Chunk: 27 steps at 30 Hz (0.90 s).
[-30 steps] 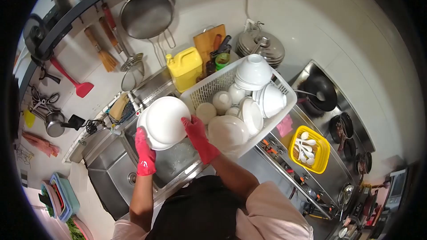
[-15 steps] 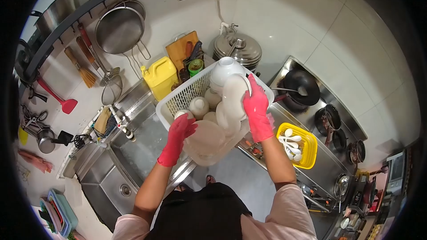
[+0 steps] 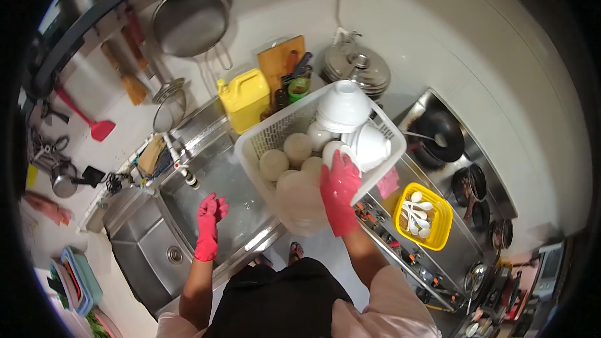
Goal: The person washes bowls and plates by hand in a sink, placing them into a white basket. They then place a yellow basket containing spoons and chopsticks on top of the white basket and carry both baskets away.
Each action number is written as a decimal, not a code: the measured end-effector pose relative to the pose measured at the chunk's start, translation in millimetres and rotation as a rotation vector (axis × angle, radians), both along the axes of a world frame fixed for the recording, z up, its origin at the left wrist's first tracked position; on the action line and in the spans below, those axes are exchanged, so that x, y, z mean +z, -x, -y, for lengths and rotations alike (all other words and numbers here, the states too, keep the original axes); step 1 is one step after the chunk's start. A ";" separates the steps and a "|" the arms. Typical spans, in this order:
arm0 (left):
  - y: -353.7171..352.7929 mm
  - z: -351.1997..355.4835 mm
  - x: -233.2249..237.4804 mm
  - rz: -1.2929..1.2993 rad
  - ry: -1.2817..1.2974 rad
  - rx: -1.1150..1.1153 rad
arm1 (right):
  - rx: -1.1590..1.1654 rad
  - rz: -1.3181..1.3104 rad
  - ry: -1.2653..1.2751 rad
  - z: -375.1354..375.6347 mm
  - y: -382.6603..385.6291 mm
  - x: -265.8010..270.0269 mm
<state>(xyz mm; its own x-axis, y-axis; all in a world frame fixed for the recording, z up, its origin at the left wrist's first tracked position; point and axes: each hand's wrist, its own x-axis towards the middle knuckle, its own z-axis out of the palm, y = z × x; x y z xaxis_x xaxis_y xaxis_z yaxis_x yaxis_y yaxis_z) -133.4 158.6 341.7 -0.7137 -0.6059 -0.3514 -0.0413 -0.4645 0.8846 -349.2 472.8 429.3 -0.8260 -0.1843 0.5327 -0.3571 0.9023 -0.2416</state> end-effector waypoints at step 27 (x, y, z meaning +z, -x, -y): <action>-35.9 158.3 -334.1 1.308 1.199 -1.382 | 0.440 1.259 -0.592 241.4 -113.1 -502.7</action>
<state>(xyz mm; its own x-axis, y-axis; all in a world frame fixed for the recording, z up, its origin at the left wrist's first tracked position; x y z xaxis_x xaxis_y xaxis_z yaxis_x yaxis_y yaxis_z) -97.6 0.3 7.6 -0.5062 -0.3226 -0.7998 -0.3788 0.9163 -0.1298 -236.1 231.3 -73.4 -0.4994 -0.4707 -0.7274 -0.4620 0.8549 -0.2361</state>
